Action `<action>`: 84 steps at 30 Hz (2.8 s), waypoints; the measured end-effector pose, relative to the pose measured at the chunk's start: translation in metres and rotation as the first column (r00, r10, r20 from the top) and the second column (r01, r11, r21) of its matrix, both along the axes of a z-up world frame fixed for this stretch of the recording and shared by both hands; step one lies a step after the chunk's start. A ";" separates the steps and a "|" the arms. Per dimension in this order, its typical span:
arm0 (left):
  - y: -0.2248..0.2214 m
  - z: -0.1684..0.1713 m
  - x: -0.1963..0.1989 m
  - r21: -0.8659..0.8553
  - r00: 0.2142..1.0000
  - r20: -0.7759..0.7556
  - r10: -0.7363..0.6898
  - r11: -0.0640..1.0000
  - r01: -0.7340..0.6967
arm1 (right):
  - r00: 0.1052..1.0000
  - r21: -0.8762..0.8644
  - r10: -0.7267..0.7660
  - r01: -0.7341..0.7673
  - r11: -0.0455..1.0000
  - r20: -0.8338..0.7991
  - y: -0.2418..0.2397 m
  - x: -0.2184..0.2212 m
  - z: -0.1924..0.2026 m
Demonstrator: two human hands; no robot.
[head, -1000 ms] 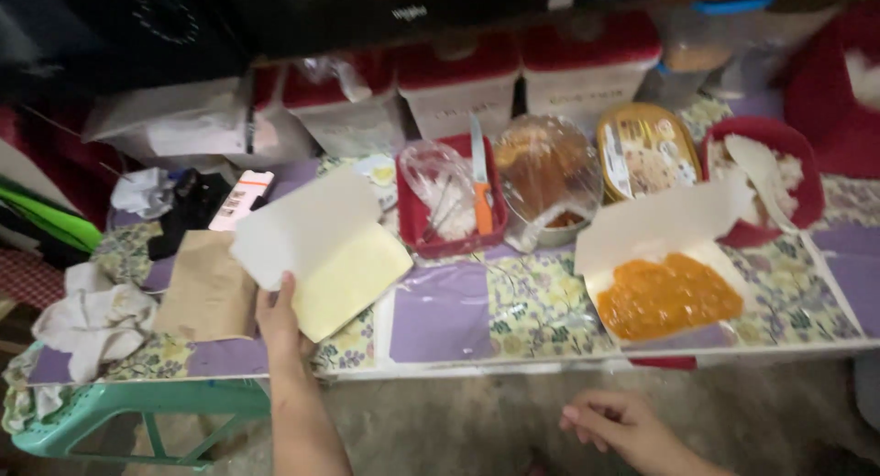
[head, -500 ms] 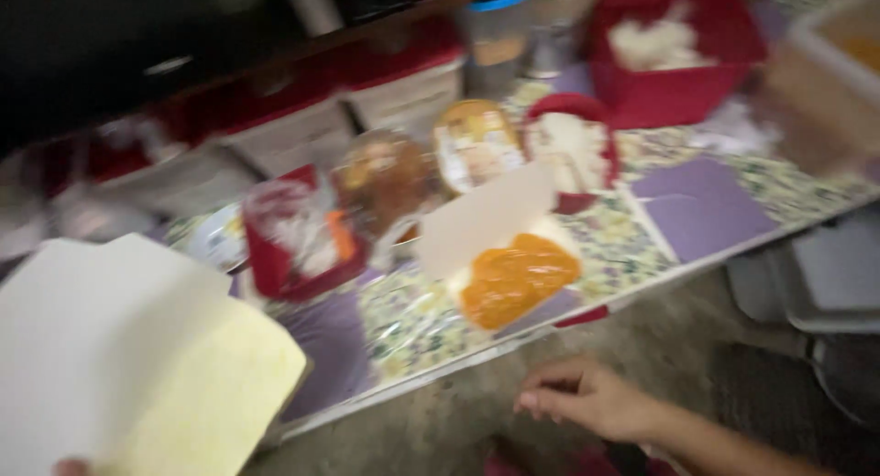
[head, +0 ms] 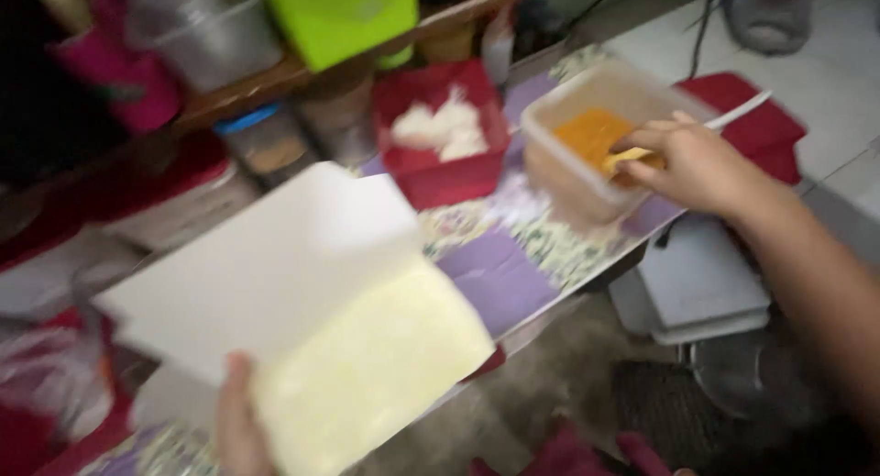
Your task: Packaging rice in plastic bags and scooping a yellow dessert mixture into paper boxes.
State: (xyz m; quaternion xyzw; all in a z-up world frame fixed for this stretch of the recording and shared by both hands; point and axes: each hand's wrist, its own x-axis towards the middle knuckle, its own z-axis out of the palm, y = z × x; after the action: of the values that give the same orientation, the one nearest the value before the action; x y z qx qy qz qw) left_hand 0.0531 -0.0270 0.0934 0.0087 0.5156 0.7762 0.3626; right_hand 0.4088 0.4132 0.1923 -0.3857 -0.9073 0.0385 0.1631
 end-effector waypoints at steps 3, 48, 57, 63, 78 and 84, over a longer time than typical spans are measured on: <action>0.130 0.030 0.035 0.015 0.999 0.030 -0.019 1.000 0.018 | 0.879 0.116 -0.138 0.095 0.989 0.456 0.067 0.023 0.007; 0.332 0.073 0.093 0.388 0.994 -0.002 -0.105 0.916 0.098 | 0.961 -0.582 -0.265 0.172 0.795 -0.078 0.130 0.073 0.060; 0.364 0.069 0.124 0.426 0.981 -0.041 -0.187 0.885 0.187 | 0.967 -0.332 -0.168 0.096 0.938 -0.194 0.062 0.067 0.125; 0.368 0.068 0.139 0.468 0.971 -0.002 -0.240 0.858 0.213 | 0.980 0.033 0.112 -0.108 0.994 -0.162 0.003 0.021 0.093; 0.361 0.057 0.131 0.522 0.907 0.108 -0.408 0.799 0.298 | 0.967 0.043 0.127 -0.121 0.992 -0.219 0.016 0.028 0.064; 0.366 0.044 0.121 0.509 0.912 0.086 -0.402 0.804 0.307 | 0.925 -0.423 -0.194 0.041 0.905 -0.327 0.072 0.069 0.063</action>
State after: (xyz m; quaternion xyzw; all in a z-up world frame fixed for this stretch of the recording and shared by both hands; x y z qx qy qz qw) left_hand 0.1743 0.3392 0.1378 0.1220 0.2570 0.7956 0.5349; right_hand 0.4776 0.4849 0.2548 -0.4522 -0.8080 0.2872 0.2453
